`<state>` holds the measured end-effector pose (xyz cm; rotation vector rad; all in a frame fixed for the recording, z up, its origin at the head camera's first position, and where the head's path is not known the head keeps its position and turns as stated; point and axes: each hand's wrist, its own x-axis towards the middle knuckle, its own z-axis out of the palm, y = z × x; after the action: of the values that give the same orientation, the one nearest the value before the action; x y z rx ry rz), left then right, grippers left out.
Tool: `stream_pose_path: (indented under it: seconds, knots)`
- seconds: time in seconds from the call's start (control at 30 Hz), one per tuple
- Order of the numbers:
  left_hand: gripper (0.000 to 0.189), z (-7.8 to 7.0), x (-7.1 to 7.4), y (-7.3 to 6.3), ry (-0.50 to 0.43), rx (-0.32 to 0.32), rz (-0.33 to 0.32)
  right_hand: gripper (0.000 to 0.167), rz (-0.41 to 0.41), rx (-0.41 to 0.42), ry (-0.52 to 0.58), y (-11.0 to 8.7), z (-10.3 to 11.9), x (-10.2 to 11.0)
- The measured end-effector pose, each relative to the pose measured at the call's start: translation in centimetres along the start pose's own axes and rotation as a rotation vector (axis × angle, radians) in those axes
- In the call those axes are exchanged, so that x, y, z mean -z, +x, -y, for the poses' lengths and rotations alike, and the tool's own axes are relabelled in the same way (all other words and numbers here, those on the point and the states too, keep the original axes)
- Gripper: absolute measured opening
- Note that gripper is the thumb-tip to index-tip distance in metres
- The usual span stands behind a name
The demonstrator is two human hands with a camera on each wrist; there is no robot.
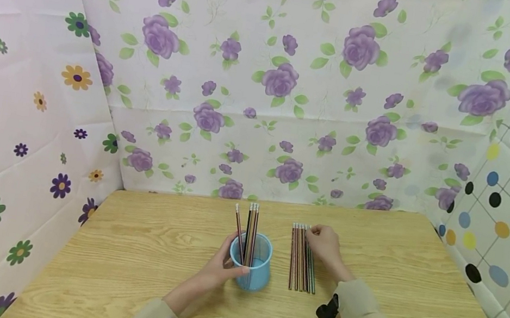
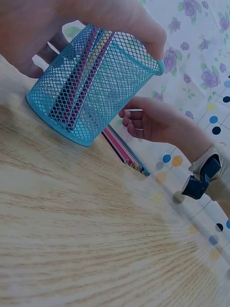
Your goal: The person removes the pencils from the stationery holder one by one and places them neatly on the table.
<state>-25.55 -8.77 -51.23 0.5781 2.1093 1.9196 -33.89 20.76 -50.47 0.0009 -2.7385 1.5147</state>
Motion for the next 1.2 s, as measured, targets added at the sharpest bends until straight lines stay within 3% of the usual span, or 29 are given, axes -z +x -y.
stream_pose_path:
  seconds: [0.4, 0.6, 1.2]
  knots:
    - [0.09, -0.2, -0.2, -0.3, 0.012, 0.027, -0.007, 0.026, 0.021, 0.073, 0.126, -1.0, 2.0, -1.1]
    - [0.093, -0.3, -0.1, -0.2, 0.023, 0.012, 0.003, 0.027, 0.047, 0.136, 0.149, -1.1, 2.8, -1.6]
    - [0.089, -0.4, 0.1, -0.2, 0.067, 0.014, 0.015, 0.04, 0.304, 0.23, 0.256, -2.2, 5.1, -2.9]
